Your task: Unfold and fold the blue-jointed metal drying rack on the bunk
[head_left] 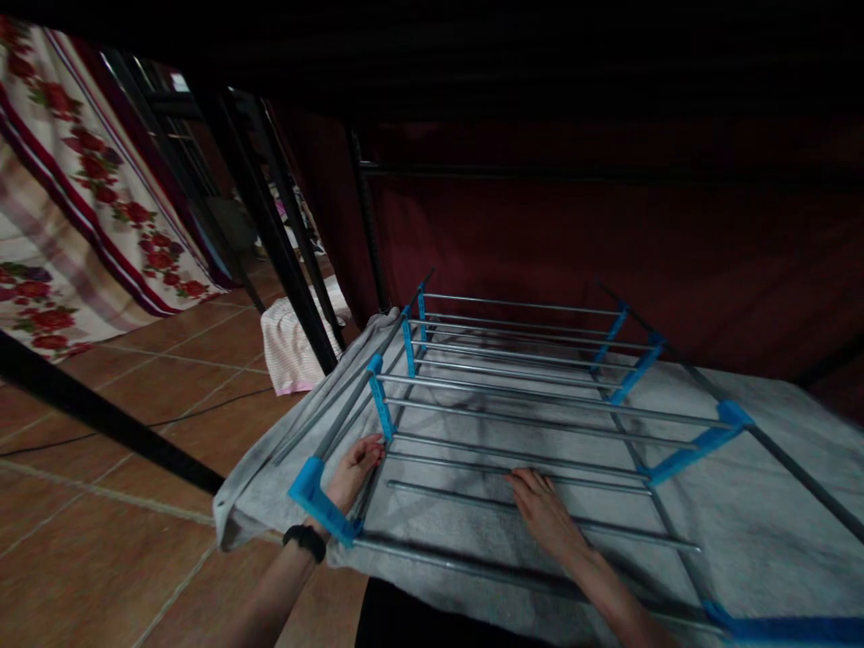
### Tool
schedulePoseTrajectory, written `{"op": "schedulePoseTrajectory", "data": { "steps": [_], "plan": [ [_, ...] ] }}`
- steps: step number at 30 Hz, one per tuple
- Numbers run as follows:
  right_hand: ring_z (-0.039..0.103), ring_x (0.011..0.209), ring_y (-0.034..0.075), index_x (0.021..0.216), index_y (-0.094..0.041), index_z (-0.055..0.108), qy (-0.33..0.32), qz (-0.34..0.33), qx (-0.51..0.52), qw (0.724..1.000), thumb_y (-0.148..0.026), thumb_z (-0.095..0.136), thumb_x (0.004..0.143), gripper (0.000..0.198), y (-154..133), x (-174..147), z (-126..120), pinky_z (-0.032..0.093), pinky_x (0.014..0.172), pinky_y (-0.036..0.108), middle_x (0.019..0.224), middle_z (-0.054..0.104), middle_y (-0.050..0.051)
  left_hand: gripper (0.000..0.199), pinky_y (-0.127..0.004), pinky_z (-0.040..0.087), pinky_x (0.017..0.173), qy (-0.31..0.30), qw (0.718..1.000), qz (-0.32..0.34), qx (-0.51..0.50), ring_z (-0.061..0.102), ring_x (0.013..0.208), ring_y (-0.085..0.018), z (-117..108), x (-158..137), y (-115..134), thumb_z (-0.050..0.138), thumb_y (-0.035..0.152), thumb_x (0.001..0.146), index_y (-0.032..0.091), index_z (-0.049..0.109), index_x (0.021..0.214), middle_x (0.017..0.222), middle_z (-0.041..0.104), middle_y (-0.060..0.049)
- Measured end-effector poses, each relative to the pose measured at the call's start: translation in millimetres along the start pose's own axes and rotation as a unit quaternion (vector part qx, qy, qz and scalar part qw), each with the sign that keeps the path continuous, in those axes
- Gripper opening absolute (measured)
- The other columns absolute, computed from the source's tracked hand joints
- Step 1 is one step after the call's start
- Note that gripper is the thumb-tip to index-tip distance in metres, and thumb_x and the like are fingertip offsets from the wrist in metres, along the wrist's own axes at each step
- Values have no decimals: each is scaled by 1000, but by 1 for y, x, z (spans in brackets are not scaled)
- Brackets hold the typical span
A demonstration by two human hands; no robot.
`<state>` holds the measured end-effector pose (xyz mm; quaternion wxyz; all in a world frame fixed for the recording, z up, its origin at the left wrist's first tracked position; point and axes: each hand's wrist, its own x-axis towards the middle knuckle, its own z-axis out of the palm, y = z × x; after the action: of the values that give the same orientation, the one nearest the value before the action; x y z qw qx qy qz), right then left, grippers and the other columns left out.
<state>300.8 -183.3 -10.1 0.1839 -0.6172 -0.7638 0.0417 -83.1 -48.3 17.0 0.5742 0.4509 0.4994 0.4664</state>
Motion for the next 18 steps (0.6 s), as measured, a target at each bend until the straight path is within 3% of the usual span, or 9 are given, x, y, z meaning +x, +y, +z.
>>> {"op": "schedulePoseTrajectory", "data": {
  "steps": [9,13,18],
  "plan": [
    [65,105,21,129,-23,64,-70,-24,-44,996,-13,42,101,37,-20,29,4,46,99,37,120,68,7,65,-32,47,79,52,998,-16,-39,60,79,-19,2,6,-6,95,50,43,14,73,92,86,71,-6],
    [63,111,23,135,-19,60,-48,24,-69,996,-17,39,103,39,-25,34,9,43,103,39,126,67,10,65,-31,48,77,67,997,-14,-42,60,76,-18,3,5,-8,95,52,41,14,73,89,83,71,-4],
    [61,110,26,117,-19,67,-57,68,-95,992,-15,42,101,30,-29,41,8,43,99,41,120,67,11,63,-30,49,77,79,996,-14,-44,61,77,-18,4,2,-9,95,52,44,16,74,90,85,72,-3]
  ]
}}
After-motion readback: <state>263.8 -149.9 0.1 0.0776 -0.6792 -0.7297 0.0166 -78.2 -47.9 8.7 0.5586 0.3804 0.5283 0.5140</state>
